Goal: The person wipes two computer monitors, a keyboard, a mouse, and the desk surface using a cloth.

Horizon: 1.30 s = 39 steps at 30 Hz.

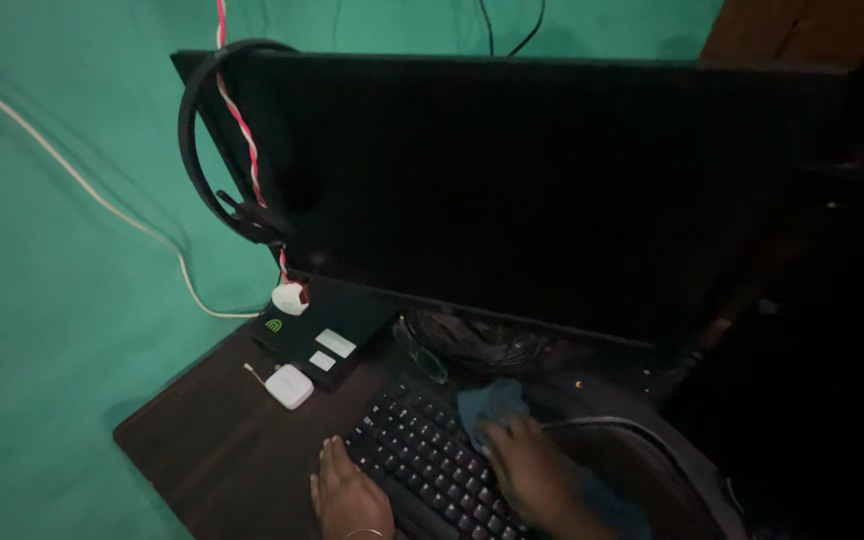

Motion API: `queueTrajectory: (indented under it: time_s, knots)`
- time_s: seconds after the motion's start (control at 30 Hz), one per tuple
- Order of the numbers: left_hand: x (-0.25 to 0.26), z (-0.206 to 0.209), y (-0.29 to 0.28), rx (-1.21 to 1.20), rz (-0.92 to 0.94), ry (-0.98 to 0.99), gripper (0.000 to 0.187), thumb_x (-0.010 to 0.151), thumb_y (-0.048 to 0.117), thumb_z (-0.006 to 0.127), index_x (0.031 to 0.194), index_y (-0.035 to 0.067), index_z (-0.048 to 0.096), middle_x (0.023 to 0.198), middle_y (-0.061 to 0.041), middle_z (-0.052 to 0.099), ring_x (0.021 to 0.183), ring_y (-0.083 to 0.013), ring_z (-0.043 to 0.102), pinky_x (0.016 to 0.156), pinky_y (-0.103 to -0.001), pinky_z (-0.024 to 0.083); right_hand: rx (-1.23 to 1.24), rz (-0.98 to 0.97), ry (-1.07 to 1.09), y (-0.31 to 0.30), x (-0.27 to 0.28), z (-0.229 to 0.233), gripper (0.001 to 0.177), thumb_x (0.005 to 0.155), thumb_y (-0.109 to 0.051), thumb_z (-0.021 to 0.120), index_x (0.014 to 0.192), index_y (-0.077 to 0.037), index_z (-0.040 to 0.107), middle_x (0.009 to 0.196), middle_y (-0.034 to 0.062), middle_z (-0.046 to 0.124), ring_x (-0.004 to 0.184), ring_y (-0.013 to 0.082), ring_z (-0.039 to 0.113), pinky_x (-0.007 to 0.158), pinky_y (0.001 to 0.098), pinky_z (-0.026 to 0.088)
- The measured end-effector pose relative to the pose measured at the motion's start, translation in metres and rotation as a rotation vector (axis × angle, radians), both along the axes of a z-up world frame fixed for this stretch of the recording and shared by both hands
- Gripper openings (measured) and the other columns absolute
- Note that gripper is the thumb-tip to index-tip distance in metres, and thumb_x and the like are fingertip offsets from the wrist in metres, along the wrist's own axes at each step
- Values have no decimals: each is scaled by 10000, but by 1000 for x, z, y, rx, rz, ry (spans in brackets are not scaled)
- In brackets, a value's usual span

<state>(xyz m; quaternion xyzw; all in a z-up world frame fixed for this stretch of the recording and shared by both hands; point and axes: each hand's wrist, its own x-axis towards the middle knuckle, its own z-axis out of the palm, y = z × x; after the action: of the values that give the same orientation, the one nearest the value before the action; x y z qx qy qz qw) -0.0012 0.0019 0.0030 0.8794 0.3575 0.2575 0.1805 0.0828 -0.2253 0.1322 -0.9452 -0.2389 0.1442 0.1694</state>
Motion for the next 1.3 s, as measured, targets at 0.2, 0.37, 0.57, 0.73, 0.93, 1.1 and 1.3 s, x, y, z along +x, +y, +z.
queueTrajectory:
  time_s: [0.2,0.37,0.57,0.73,0.93,1.1,1.3]
  knots:
    - [6,0,0,11,40,188,574,945,170,432,1496,9,404,1536,-163,441,1453,-307,395,1203,-526,266,176,-32,-195,-57,-4,-20,410,954,-270,562,1350,-166,586,1441,135,492,1339,349,473,1099,467,409]
    - [5,-3,0,-22,54,122,540,972,143,422,1499,24,429,1551,-165,462,1459,-296,412,1207,-523,293,33,-256,-248,-97,22,-16,463,985,-333,505,1419,-172,502,1525,165,395,1384,368,422,1126,468,398]
    - [2,-3,-3,15,39,19,591,886,122,493,1468,25,454,1524,-166,490,1424,-313,456,1189,-524,320,-418,-179,-113,-97,64,-10,643,1017,-496,476,1553,-189,296,1647,212,150,1498,424,217,1183,489,318]
    - [5,-12,-2,81,44,-69,573,913,129,471,1478,35,461,1515,-160,509,1419,-304,470,1174,-540,340,-436,-181,16,-61,84,7,654,1044,-494,453,1606,-236,240,1711,129,41,1579,338,98,1254,531,229]
    - [10,-24,9,83,34,-10,559,920,137,469,1462,2,459,1496,-193,503,1411,-328,462,1162,-565,318,-404,-83,46,-40,96,12,605,1017,-433,537,1565,-254,352,1735,105,5,1585,307,98,1265,510,207]
    - [19,-70,16,76,33,-93,582,904,155,480,1470,21,470,1495,-206,521,1406,-334,497,1175,-574,312,-333,35,24,-81,89,1,535,1021,-376,573,1521,-267,416,1676,88,168,1564,312,148,1262,492,219]
    - [44,-111,31,58,105,-163,593,869,183,484,1445,48,532,1477,-178,565,1387,-328,528,1210,-594,294,-330,148,111,-120,58,15,564,886,-63,576,1410,-272,565,1587,57,367,1469,285,382,1142,416,445]
